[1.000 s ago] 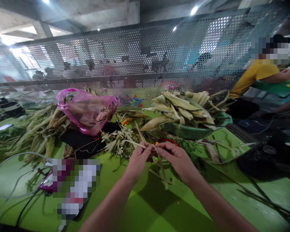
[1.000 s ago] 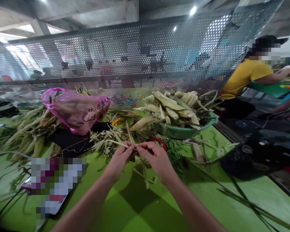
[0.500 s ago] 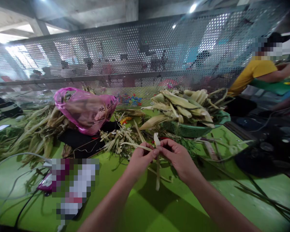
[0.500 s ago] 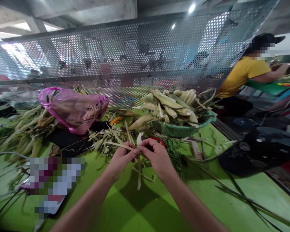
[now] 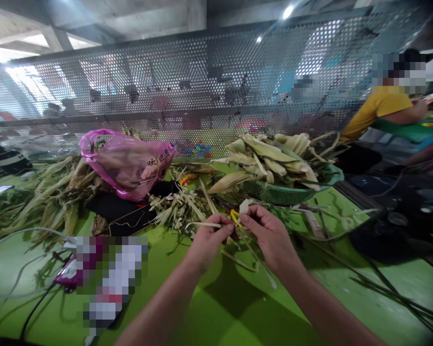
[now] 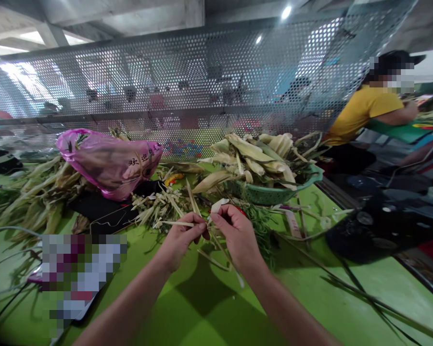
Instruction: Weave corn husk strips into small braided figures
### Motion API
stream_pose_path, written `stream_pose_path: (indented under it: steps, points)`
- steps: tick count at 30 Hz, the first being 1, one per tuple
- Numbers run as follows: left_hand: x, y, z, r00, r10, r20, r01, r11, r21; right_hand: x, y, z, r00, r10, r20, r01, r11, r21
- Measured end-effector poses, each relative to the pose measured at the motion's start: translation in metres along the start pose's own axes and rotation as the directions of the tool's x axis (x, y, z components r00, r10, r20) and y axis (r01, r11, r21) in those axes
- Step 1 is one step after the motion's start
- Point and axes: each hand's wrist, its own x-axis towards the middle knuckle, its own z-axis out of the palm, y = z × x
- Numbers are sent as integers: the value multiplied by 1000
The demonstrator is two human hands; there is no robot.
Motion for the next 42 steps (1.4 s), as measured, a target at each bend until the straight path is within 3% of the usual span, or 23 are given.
stream_pose_path:
  steps: [6,11,19,25,33,36,39,40,42]
  points:
    - [1,-2,-2,999,41,-32,-44,996,-78,3,-2,-4,995,17,94,-16,1000,-11]
    - [-1,1,-3,997,42,-63,-51,987,-150,3,-8,-5,984,36,174,4,974,-226]
    - [10,-4,-13,997,64,-44,-57,988,144,2,-10,-8,951,-114,286,233,874,-426]
    - [9,-2,-15,997,72,16,-73,974,216,3,-7,-10,943,-222,248,324,783,-531]
    - [5,6,-13,991,53,125,-75,981,181,5,-4,-8,958,-180,222,268,839,-474]
    - [8,3,-13,999,11,37,-15,993,114,6,-8,-11,931,-311,192,365,764,-532]
    - [11,-2,-14,993,2,-119,2,999,37,4,-15,-13,841,-526,126,472,601,-645]
    - [11,-3,-15,987,10,-159,-9,1000,8,3,-16,-13,832,-537,138,479,573,-665]
    - [12,-5,-17,976,30,-214,-38,999,-35,0,-14,-10,877,-429,218,455,594,-663]
